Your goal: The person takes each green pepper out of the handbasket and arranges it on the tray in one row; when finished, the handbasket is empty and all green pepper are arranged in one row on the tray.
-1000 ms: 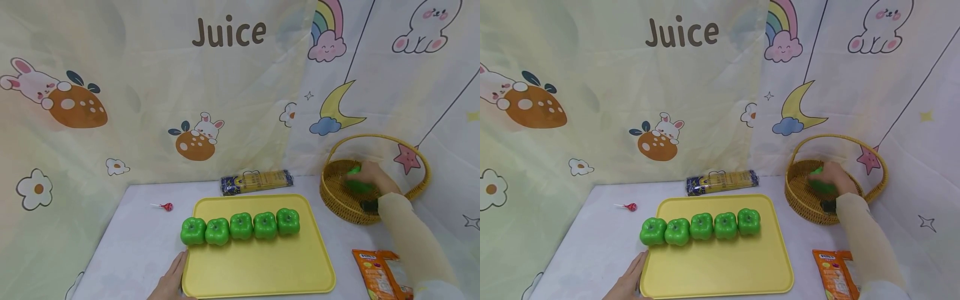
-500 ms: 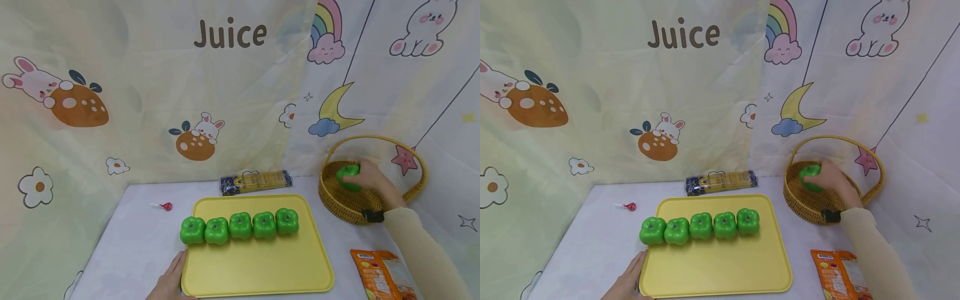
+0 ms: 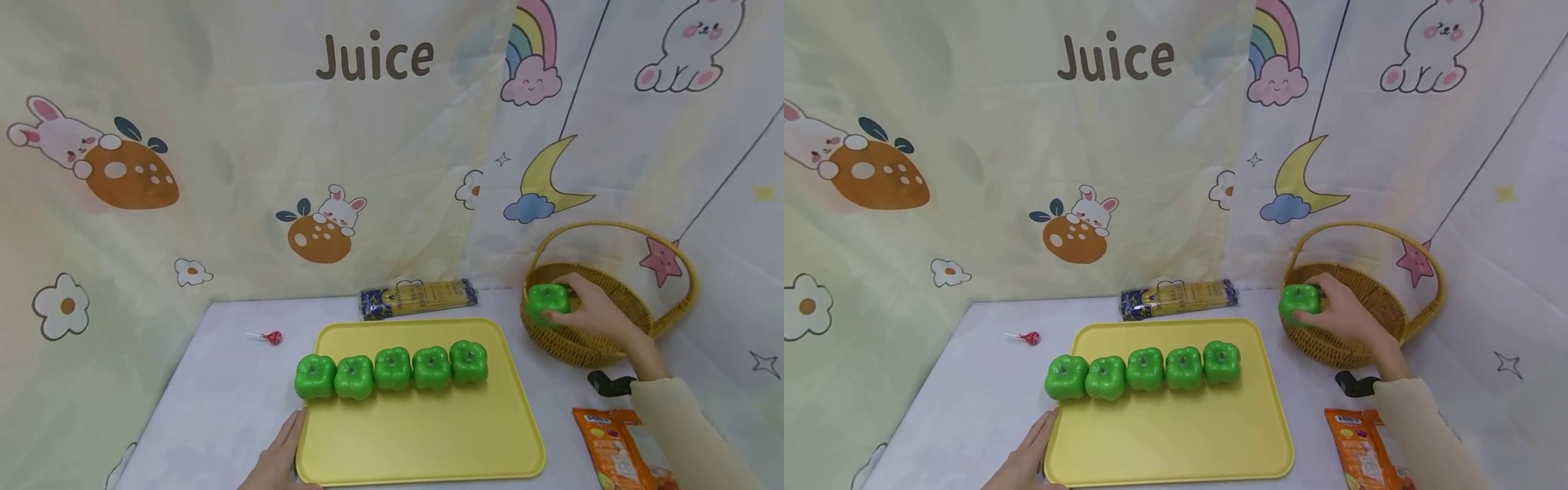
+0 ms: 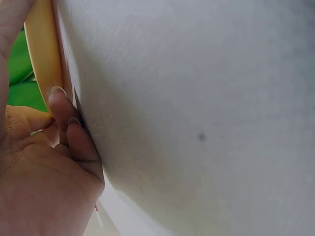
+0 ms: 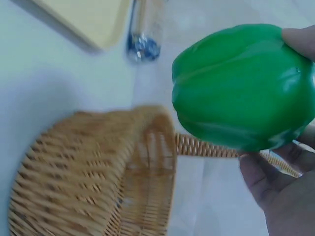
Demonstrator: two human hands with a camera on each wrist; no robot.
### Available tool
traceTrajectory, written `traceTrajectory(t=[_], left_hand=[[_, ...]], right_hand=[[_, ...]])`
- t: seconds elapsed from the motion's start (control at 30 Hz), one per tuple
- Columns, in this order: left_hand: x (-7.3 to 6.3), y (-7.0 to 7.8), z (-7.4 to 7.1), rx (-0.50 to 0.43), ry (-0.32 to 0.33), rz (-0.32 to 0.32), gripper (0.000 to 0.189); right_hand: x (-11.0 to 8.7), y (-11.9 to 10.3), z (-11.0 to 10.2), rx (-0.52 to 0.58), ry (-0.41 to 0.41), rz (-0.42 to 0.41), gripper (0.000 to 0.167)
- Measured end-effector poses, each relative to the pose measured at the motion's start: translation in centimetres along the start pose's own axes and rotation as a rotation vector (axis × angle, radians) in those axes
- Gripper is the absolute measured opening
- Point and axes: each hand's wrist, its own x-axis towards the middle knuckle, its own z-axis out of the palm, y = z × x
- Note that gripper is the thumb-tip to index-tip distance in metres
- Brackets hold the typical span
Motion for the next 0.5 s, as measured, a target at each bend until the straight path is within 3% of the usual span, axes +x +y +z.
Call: traceTrajectory(t=[0.3,0.5], left_hand=[[-0.2,0.3,0.2,-0.001,0.027,0.004,0.139],[-0.2,0.2,0.1,0.008,0.026,0.005,0.138]], right_hand=[[-2.5,-1.6,3.4,0.033,0.018,-0.126,0.059],[-4.0,-1.9,5.8,0.074,-0.027,-0.083,0.064]])
